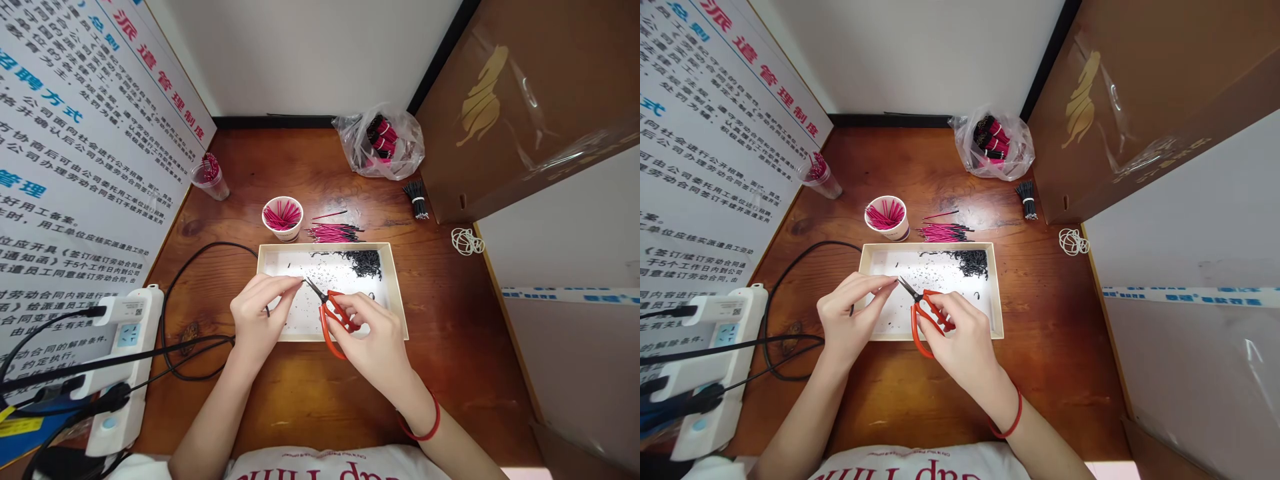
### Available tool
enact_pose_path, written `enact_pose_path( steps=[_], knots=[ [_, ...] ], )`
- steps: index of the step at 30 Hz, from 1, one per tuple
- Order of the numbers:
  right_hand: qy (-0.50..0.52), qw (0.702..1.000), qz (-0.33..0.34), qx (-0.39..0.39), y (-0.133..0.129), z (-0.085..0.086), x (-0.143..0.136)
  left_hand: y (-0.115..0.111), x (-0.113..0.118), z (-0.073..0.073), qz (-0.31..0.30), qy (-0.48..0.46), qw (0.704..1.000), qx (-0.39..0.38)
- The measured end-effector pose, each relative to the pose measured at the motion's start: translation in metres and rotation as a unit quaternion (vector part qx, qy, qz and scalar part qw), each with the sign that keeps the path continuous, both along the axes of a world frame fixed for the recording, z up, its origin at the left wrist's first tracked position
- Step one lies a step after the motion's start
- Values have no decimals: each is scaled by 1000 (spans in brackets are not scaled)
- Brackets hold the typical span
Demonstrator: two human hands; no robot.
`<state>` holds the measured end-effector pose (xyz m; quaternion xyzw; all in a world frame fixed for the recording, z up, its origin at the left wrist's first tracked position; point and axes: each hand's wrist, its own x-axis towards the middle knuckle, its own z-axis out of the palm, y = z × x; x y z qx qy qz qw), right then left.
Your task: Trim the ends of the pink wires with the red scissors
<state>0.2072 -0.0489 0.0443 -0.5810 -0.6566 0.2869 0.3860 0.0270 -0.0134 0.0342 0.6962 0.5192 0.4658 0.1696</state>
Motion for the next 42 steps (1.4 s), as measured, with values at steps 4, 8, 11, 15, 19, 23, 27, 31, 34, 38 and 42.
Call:
enact_pose_path(
  steps=[4,8,11,15,19,23,27,31,34,38,42],
  knots=[
    [-1,1000,3,3,0,0,0,0,0,1,1,0,1000,5],
    [-3,1000,0,12,0,1,0,-1,0,1,-9,1,1000,17],
    [-6,1000,-2,15,-1,2,0,0,0,2,-4,3,1000,13],
    [-5,1000,0,17,-1,2,0,0,1,3,-7,-3,1000,21],
    [1,1000,0,21,-1,-1,0,1,1,1,-13,4,999,43],
    [-1,1000,0,25,-2,-4,0,1,0,-2,-17,14,998,57],
    [3,1000,-1,27,-2,-4,-1,1,-2,-2,-20,22,998,60],
    [8,1000,0,26,-3,-4,0,0,-1,-1,-20,25,998,62],
    [6,1000,0,28,-2,-4,0,0,-1,-1,-22,26,997,62],
    [-1,999,1,35,-2,-4,0,0,-2,-3,-23,28,997,65],
    [-4,999,-1,47,-2,-5,0,0,-3,-4,-24,28,997,64]
  ],
)
